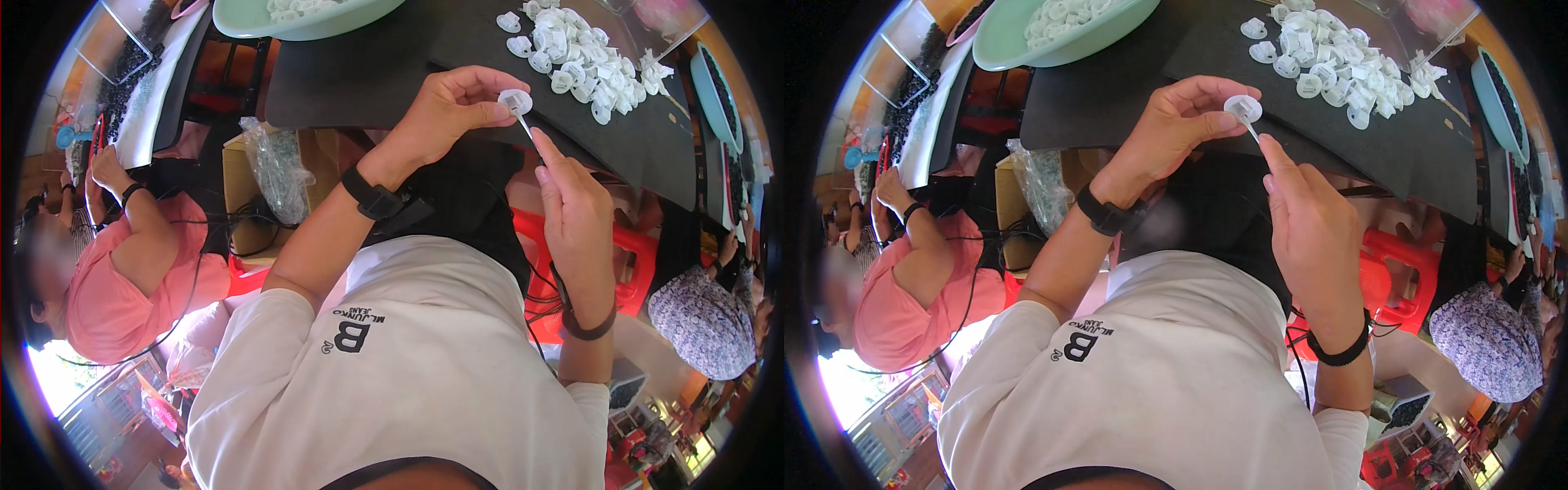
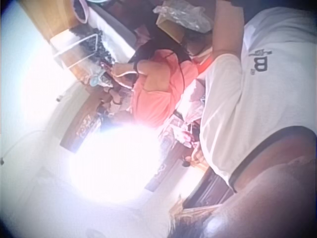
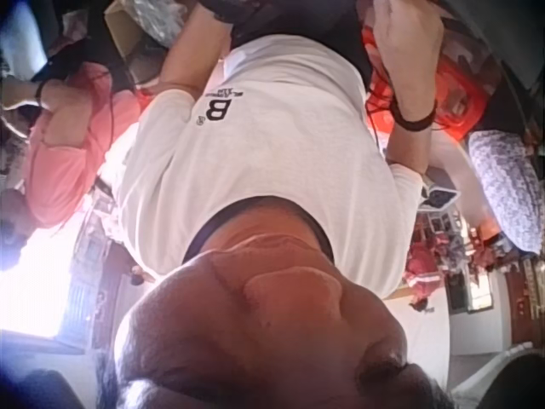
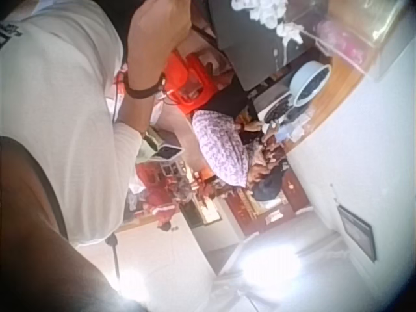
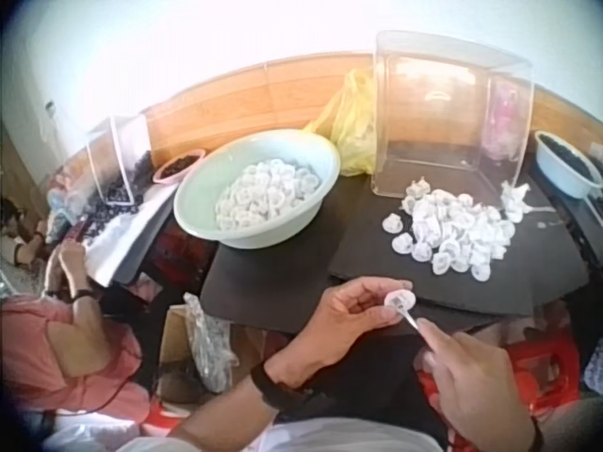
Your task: Using a manual hand tool to process and inspect small white plastic shoe components.
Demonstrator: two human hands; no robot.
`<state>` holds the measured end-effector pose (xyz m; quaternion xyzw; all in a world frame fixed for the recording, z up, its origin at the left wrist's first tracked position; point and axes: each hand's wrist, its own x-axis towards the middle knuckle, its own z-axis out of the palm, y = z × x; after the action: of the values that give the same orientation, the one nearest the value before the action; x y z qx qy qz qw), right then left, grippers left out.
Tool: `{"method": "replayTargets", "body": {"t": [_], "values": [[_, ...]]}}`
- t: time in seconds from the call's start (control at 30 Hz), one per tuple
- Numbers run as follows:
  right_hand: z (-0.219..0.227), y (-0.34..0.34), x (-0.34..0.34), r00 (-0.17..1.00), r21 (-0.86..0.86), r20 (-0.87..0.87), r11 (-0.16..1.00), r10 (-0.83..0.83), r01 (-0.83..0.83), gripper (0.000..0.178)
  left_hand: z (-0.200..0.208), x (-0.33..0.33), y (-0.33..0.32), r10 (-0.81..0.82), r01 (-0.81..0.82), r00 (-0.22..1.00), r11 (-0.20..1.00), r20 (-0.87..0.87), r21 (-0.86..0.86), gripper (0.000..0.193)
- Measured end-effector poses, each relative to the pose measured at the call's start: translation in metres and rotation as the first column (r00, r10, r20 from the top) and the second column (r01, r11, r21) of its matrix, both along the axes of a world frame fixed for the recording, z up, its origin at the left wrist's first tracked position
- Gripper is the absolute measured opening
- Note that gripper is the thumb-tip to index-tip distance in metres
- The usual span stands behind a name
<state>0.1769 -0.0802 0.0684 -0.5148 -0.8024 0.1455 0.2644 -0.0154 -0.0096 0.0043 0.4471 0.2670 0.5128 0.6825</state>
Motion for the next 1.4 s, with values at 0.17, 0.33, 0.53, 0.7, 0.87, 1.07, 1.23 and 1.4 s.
{"method": "replayTargets", "body": {"t": [0.17,0.33,0.53,0.7,0.87,1.07,1.23,1.4], "values": [[0.0,0.002,-0.003,0.995,0.043,0.095,0.999,-0.035,0.031,0.034,0.003,0.001,0.0,0.018,-0.014,0.997,0.999,-0.071,0.05,0.026],[-0.005,0.006,-0.004,0.992,0.047,0.126,0.999,-0.026,0.02,0.035,0.005,-0.001,-0.002,0.037,-0.028,0.989,0.997,-0.141,0.068,0.028],[-0.012,0.01,0.012,0.992,0.001,-0.128,1.0,-0.013,0.013,0.034,0.058,-0.033,0.003,0.304,-0.227,0.93,0.917,-0.205,0.328,0.026],[-0.024,0.03,0.035,0.972,0.014,-0.23,0.998,-0.05,0.055,0.034,0.133,-0.122,0.062,0.793,-0.38,0.457,0.583,-0.402,0.718,0.029],[-0.037,0.041,0.04,0.923,-0.109,-0.364,0.99,-0.127,0.093,0.036,0.099,-0.071,0.077,0.894,-0.108,0.35,0.336,-0.281,0.936,0.026],[-0.045,0.046,0.039,0.839,-0.298,-0.496,0.952,-0.223,0.077,0.038,0.035,0.007,0.114,0.606,0.251,0.346,0.676,-0.716,0.693,0.024],[-0.052,0.039,0.05,0.822,-0.375,-0.511,0.926,-0.249,0.047,0.039,0.013,0.004,0.133,0.592,0.299,0.355,0.661,-0.723,0.688,0.027],[-0.042,0.039,0.046,0.771,-0.402,-0.586,0.916,-0.248,-0.01,0.04,0.023,0.003,0.13,0.568,0.272,0.31,0.715,-0.762,0.644,0.019]]}}
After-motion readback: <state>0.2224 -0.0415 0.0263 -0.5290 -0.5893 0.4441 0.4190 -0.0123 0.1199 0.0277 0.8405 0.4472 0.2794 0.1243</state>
